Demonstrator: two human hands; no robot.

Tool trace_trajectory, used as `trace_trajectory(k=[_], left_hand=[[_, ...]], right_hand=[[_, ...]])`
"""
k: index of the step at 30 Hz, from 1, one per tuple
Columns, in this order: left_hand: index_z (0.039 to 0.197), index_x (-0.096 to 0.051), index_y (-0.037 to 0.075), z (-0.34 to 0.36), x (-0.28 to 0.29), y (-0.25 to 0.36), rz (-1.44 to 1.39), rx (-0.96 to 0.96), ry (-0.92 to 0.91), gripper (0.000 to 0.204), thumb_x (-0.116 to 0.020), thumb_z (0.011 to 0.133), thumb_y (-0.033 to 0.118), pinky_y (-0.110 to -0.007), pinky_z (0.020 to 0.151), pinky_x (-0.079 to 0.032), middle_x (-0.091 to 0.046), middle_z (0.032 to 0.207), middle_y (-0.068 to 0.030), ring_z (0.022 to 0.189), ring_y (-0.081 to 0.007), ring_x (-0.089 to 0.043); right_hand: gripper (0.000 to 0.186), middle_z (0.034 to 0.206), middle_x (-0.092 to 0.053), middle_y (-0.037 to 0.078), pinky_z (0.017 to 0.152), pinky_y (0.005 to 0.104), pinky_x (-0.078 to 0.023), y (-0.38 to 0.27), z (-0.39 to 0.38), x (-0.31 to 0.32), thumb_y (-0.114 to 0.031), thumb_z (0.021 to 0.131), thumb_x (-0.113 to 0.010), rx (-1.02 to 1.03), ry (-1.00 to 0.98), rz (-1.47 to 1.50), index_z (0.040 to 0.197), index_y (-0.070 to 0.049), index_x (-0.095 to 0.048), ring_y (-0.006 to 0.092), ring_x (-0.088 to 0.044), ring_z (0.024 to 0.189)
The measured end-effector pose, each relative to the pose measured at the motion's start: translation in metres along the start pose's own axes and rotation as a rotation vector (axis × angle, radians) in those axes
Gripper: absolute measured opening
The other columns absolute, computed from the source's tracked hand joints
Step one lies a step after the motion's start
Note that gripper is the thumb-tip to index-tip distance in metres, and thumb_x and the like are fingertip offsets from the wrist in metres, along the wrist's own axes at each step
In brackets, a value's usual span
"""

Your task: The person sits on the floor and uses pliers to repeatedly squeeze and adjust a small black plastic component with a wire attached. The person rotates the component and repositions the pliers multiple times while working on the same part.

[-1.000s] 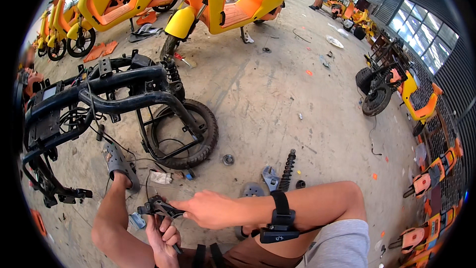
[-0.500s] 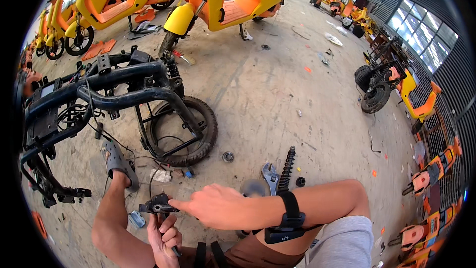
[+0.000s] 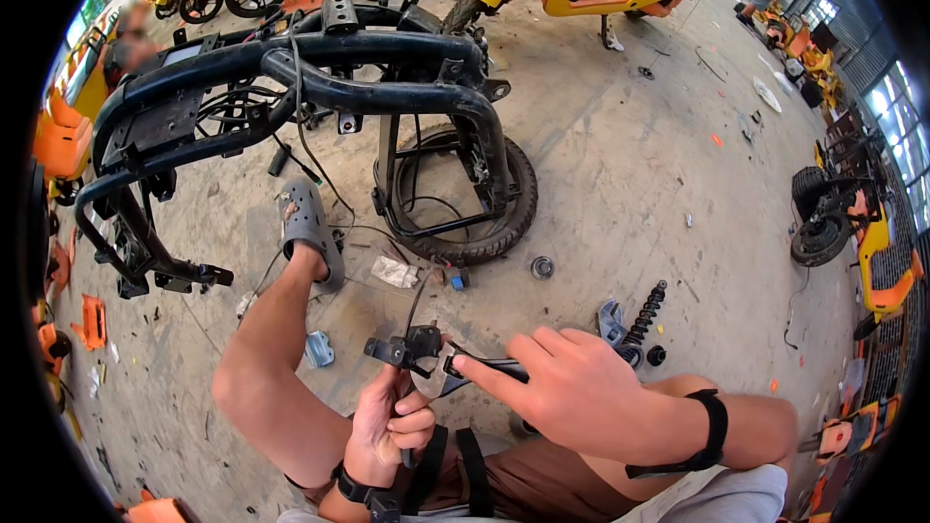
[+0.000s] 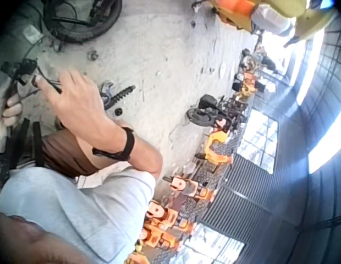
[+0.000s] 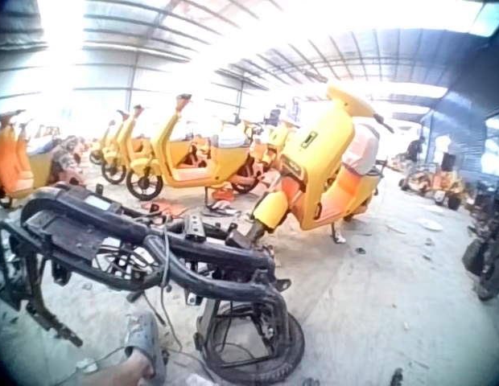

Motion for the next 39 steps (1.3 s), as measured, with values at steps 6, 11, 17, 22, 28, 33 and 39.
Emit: trace_trajectory(k=[6,11,17,22,28,33,39], left_hand=[[0.152,-0.022,0.02,0.002,-0.008,0.002,0.126,-0.041,-0.007,0.058,-0.038,0.103,0.046,-0.018,0.037,-0.02,-0.036,0.069,0.0,0.045,-0.0061,-0.024],[0.151,-0.026,0.021,0.003,0.001,0.011,0.189,-0.095,0.077,0.055,-0.035,0.103,0.048,-0.019,0.037,-0.021,-0.035,0.068,-0.0009,0.044,-0.0064,-0.024],[0.151,-0.026,0.021,0.01,0.002,0.013,0.22,-0.061,0.066,0.056,-0.036,0.103,0.048,-0.019,0.036,-0.02,-0.035,0.064,-0.0005,0.042,-0.0059,-0.024],[0.151,-0.027,0.025,0.012,0.008,0.026,0.317,-0.075,0.15,0.053,-0.035,0.103,0.048,-0.019,0.037,-0.02,-0.036,0.063,-0.0004,0.043,-0.0068,-0.024],[0.14,-0.04,0.023,0.015,0.026,0.023,0.322,-0.1,0.229,0.045,-0.044,0.101,0.044,-0.019,0.037,-0.022,-0.036,0.066,-0.0007,0.045,-0.007,-0.027],[0.147,-0.033,0.032,0.021,0.038,0.032,0.257,-0.111,0.176,0.057,-0.047,0.097,0.054,-0.018,0.036,-0.021,-0.037,0.063,0.0023,0.043,-0.0059,-0.027],[0.084,-0.048,0.013,0.017,0.019,0.022,0.431,-0.333,0.675,0.036,-0.046,0.101,0.044,-0.021,0.034,-0.017,-0.037,0.06,0.0002,0.042,-0.0097,-0.026]], right_hand=[[0.047,0.076,-0.058,0.007,0.046,0.0298,-0.045,0.005,-0.024,-0.02,-0.012,0.096,-0.052,-0.459,-0.47,0.745,0.142,-0.008,-0.045,0.0166,-0.054,0.051],[0.045,0.074,-0.058,0.002,0.044,0.0245,-0.044,-0.003,-0.038,-0.056,-0.018,0.104,-0.043,-0.877,-0.591,1.463,0.148,-0.01,-0.038,0.0085,-0.051,0.048],[0.045,0.069,-0.057,0.003,0.041,0.0249,-0.043,0.001,-0.027,-0.059,-0.02,0.104,-0.043,-0.819,-0.574,1.409,0.147,-0.01,-0.038,0.0091,-0.05,0.045],[0.042,0.071,-0.06,0.005,0.041,0.0265,-0.044,0.007,-0.013,-0.064,-0.021,0.104,-0.042,-0.81,-0.634,1.484,0.144,-0.007,-0.041,0.0109,-0.053,0.045],[0.044,0.075,-0.063,0.007,0.04,0.0274,-0.047,0.02,-0.016,-0.051,-0.025,0.103,-0.043,-0.732,-0.647,1.461,0.139,0.0,-0.042,0.0114,-0.054,0.045],[0.029,0.067,-0.056,0.006,0.033,0.0295,-0.044,0.023,-0.011,-0.054,-0.019,0.102,-0.04,-0.653,-0.488,1.607,0.118,0.001,-0.053,0.0124,-0.051,0.04],[0.029,0.069,-0.055,0.004,0.035,0.0271,-0.043,0.033,-0.026,-0.056,-0.024,0.104,-0.038,-0.596,-0.58,1.602,0.123,-0.005,-0.05,0.01,-0.048,0.04]])
Point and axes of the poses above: each hand's wrist, its own z-axis towards the middle knuckle, its own x-axis out of the back of the hand, y = z × x, the point moved 7 cm from there along z, towards the middle knuckle
